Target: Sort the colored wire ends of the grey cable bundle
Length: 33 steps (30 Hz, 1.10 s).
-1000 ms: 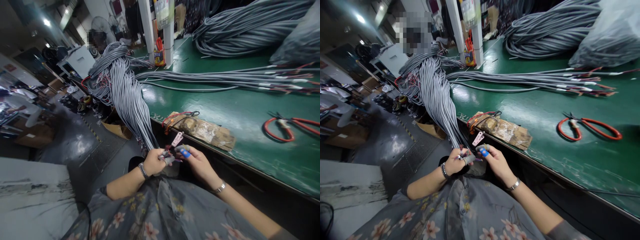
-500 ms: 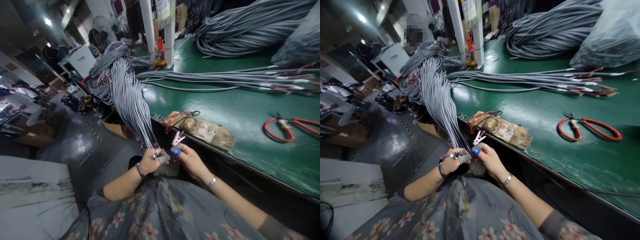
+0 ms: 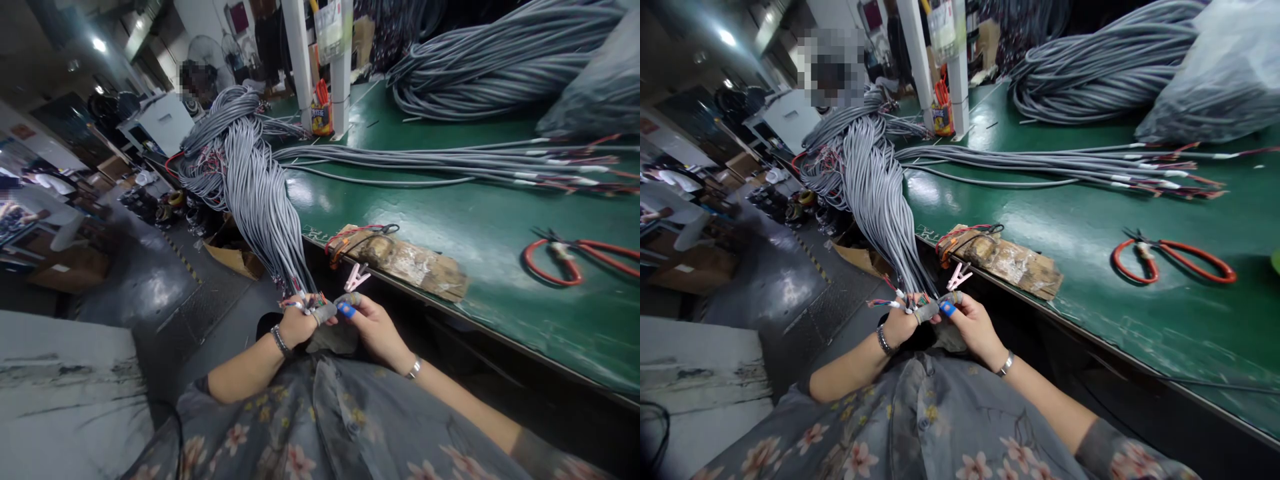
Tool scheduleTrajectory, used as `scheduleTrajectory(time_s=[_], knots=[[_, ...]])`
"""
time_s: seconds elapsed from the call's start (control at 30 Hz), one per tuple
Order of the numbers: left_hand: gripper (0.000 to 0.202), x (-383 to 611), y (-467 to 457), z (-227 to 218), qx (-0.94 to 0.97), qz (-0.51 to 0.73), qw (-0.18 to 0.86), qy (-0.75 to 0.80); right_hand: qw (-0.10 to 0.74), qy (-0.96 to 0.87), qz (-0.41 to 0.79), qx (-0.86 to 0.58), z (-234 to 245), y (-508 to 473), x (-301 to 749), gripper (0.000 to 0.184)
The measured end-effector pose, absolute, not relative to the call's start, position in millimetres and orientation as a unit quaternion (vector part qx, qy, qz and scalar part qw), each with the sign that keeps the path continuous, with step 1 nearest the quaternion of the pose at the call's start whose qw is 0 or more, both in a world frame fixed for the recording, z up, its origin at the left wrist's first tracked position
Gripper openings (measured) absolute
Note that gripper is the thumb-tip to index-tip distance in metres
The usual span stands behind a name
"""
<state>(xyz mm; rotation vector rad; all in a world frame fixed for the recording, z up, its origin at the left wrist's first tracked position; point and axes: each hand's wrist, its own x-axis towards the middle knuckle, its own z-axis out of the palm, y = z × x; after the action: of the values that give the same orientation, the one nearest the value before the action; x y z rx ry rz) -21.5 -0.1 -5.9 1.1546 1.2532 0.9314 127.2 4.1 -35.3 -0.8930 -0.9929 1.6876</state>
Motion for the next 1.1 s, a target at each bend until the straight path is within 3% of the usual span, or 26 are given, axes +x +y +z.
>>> scheduleTrajectory(time_s=[0.17, 0.47, 0.77, 1.1], knots=[[0.038, -35.3, -1.8, -18.1, 0.588, 0.328, 0.535, 0.510, 0.438, -0.412, 0.714, -0.359, -28.5, 10.2, 122.3, 0.038], [0.049, -19.5, -3.7, -4.7, 0.449, 0.427, 0.563, 0.546, 0.445, -0.422, 0.683, -0.396, -30.8, 16.1, 123.3, 0.046], [0.046, -16.8, -1.9, -9.3, 0.428, 0.467, 0.537, 0.557, 0.468, -0.378, 0.693, -0.397, -31.8, 11.4, 122.0, 0.043], [0.049, -15.9, -1.2, 2.7, 0.442, 0.422, 0.568, 0.551, 0.440, -0.348, 0.750, -0.350, -23.1, 13.7, 117.6, 0.036]])
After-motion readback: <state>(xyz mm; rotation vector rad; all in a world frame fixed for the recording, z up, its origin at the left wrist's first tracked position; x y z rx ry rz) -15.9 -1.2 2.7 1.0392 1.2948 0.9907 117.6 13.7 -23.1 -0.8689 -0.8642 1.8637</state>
